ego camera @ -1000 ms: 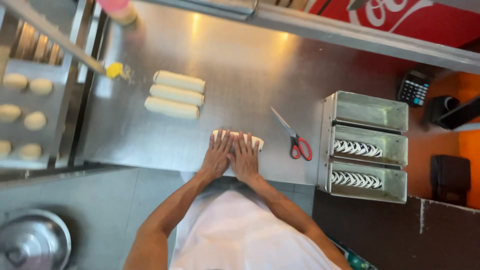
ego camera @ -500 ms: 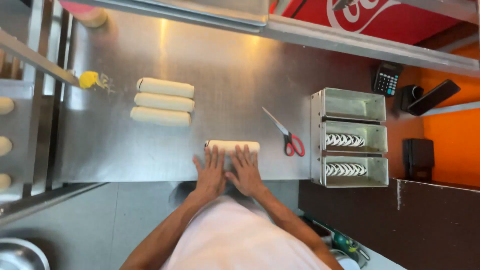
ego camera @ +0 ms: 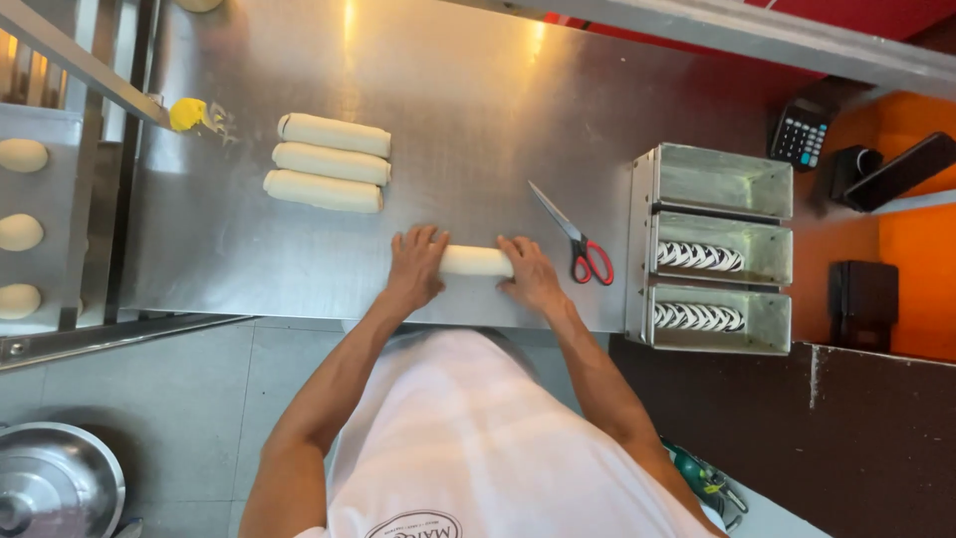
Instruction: Rolling dough into cylinders, making decorative cuts with scissors, and placing them into loaf pans.
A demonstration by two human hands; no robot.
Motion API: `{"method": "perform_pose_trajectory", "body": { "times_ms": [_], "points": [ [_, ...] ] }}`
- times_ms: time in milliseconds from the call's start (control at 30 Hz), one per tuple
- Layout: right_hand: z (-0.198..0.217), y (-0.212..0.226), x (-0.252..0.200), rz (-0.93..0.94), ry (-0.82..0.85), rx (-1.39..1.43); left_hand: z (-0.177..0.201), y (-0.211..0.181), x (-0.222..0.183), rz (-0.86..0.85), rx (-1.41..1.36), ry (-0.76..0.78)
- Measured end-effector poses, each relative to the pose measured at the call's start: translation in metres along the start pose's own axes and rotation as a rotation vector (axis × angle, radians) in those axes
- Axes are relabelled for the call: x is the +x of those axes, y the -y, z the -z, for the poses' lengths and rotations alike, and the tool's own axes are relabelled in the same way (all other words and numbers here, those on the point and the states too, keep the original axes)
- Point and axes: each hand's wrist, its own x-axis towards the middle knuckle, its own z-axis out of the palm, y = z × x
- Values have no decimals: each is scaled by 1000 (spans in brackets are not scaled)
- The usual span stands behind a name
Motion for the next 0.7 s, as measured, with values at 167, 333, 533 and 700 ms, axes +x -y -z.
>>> {"method": "perform_pose_trajectory", "body": {
  "times_ms": [167, 333, 533, 700],
  "points": [
    [13, 5, 8, 61, 89, 24, -19, -30, 26, -154, -52, 30],
    [25, 6, 5, 28, 145, -54, -9, -26, 22, -201, -59, 37],
    [34, 45, 7, 11, 120, 24, 20, -3, 5, -155, -5, 117],
    [20, 54, 23, 40, 62, -34, 29, 21, 0, -148, -41, 21]
  ]
}}
